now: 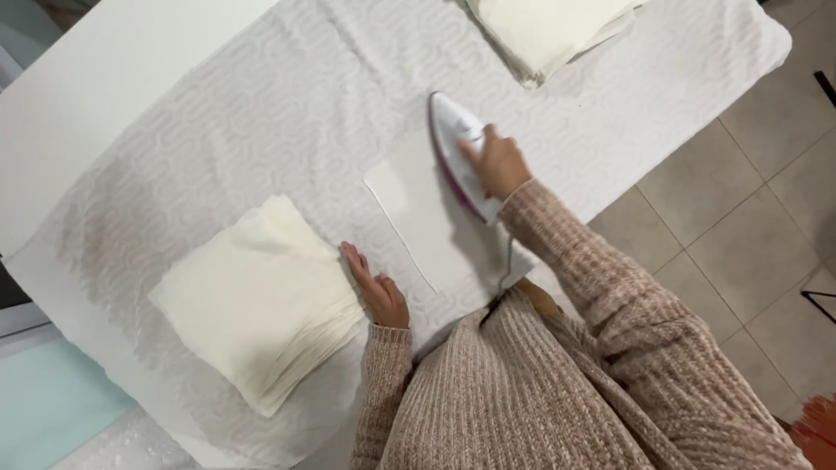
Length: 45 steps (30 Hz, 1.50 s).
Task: Ironing small square pieces of white fabric on a table.
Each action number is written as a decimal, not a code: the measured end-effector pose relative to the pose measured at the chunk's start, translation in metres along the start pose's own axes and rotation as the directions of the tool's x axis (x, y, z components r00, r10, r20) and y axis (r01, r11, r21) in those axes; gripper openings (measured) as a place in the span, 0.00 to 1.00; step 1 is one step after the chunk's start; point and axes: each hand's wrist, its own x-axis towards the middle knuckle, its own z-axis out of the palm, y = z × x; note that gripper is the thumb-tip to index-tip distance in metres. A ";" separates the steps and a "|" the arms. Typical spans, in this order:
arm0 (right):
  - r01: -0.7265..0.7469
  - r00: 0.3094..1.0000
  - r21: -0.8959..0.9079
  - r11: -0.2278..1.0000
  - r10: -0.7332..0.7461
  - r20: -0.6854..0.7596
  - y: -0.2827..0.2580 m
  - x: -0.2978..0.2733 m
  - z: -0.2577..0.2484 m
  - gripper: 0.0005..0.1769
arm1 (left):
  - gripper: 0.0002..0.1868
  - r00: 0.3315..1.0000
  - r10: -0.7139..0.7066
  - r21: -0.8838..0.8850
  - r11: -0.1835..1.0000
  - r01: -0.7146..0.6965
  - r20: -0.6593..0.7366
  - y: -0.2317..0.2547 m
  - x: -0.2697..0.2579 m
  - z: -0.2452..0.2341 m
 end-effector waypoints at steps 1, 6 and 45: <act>0.004 1.000 0.000 1.000 -0.004 -0.006 0.000 -0.003 -0.010 0.42 | 0.35 1.000 0.005 -0.002 1.000 -0.005 -0.004 0.001 0.000 0.001; 0.032 0.997 0.156 0.987 -0.042 0.059 -0.027 -0.034 -0.024 0.40 | 0.35 0.996 -0.089 -0.043 0.995 0.090 0.014 0.007 0.000 -0.002; 0.076 0.996 0.053 0.996 -0.078 0.038 -0.027 0.021 -0.025 0.35 | 0.33 0.926 -0.028 0.656 0.714 -0.245 0.377 -0.003 0.090 0.117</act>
